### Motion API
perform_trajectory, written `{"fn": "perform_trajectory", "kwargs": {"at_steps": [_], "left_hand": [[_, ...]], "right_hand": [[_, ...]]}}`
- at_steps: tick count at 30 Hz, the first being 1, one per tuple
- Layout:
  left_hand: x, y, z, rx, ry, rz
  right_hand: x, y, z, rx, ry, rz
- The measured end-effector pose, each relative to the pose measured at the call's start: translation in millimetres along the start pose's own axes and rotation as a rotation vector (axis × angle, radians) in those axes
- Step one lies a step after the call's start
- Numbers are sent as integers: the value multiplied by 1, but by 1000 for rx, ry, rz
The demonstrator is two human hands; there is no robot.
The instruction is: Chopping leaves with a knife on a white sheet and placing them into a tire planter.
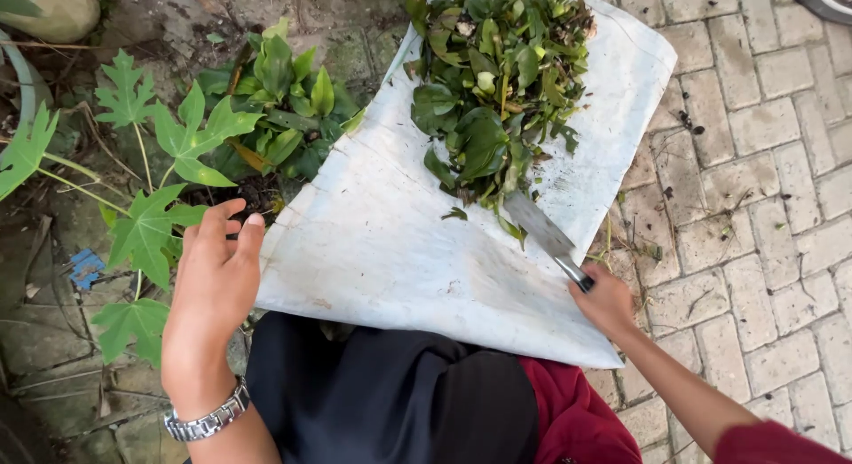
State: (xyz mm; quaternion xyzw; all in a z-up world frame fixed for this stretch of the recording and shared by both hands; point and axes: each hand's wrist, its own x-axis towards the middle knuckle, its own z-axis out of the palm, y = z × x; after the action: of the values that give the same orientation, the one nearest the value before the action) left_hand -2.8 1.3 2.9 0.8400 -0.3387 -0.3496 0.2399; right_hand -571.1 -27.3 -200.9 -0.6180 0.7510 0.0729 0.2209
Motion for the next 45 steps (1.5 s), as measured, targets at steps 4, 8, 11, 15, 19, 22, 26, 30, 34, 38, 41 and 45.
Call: {"fn": "perform_trajectory", "kwargs": {"at_steps": [4, 8, 11, 15, 19, 22, 26, 30, 34, 38, 41, 45], "left_hand": [[-2, -5, 1, -10, 7, 27], [-3, -7, 0, -1, 12, 1], [-6, -2, -1, 13, 11, -14], [-10, 0, 0, 8, -3, -37], [-7, 3, 1, 0, -15, -45], [-9, 3, 1, 9, -35, -60], [-10, 5, -1, 17, -37, -65], [-10, 2, 1, 22, -40, -40], [-11, 2, 2, 27, -36, -33], [-13, 3, 1, 22, -40, -33], [-14, 3, 1, 13, -43, -26], [-18, 3, 1, 39, -37, -15]], "right_hand": [[39, -34, 38, 40, -42, -8], [83, -65, 93, 281, 118, -107], [119, -83, 129, 326, 187, -76], [147, -105, 145, 340, 304, 2], [151, -113, 120, 402, 337, 14], [137, -111, 100, 397, 318, 0], [120, -94, 88, 363, 340, -46], [104, -70, 85, 368, 426, -93], [93, -53, 72, 373, 472, -104], [77, -62, 46, 389, 412, -12], [71, -66, 33, 400, 365, 57], [68, -69, 25, 388, 373, 56]]}}
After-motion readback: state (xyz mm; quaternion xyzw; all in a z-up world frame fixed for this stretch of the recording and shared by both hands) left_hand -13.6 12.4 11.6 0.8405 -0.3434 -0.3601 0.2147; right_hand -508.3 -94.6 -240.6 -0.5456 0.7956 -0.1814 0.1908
